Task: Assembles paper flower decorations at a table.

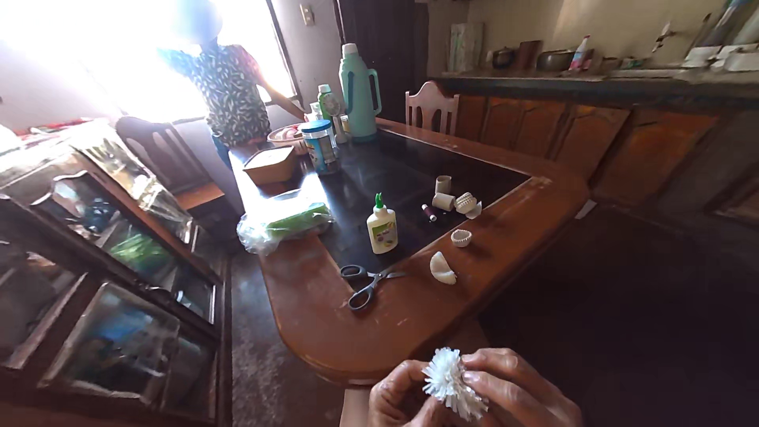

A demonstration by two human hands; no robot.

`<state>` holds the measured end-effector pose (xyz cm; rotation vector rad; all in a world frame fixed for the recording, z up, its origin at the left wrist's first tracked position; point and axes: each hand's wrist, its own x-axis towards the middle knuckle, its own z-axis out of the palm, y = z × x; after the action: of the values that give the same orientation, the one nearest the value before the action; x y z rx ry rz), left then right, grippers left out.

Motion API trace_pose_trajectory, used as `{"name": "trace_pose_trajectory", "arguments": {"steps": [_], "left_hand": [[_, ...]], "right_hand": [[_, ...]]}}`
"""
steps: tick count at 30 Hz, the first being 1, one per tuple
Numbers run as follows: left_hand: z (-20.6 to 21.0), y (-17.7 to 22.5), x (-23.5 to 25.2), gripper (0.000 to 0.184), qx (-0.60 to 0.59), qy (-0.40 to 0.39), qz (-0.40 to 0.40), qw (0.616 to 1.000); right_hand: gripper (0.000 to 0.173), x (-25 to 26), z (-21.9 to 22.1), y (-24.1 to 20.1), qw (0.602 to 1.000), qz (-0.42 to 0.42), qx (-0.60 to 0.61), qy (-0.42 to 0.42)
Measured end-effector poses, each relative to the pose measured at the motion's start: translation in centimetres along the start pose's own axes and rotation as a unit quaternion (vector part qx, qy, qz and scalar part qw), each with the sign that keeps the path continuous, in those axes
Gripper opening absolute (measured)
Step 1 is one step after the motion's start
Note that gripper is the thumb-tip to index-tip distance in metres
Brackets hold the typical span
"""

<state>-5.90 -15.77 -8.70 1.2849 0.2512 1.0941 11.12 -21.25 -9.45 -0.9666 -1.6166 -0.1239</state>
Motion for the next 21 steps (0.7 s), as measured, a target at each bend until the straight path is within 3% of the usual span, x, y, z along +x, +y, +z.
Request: {"name": "trace_pose_trajectory", "arguments": {"steps": [5,9,11,15,21], "left_hand": [[0.1,0.1,0.0,0.023,-0.047,-0.006,-0.034,0.998],[0.3,0.0,0.3,0.021,-0.097,0.015,-0.031,0.995],[0.4,0.1,0.9,0.02,-0.117,0.035,-0.011,0.992],[1.1,0.0,2.7,0.019,-0.116,0.032,0.038,0.992],[2.0,-0.7,3.3,0.021,-0.074,0.005,0.081,0.994]], "right_hand": [[0.011,0.0,-0.2,-0.2,1.0,-0.014,0.001,-0.001],[0.028,-0.5,-0.7,-0.1,0.999,-0.024,0.0,0.041],[0.02,-1.1,-0.9,0.0,0.999,-0.025,0.009,0.045],[0.02,-1.1,0.3,-0.9,0.988,0.094,0.118,-0.032],[0.024,1.0,1.5,-1.9,0.919,0.224,0.323,0.037]]}}
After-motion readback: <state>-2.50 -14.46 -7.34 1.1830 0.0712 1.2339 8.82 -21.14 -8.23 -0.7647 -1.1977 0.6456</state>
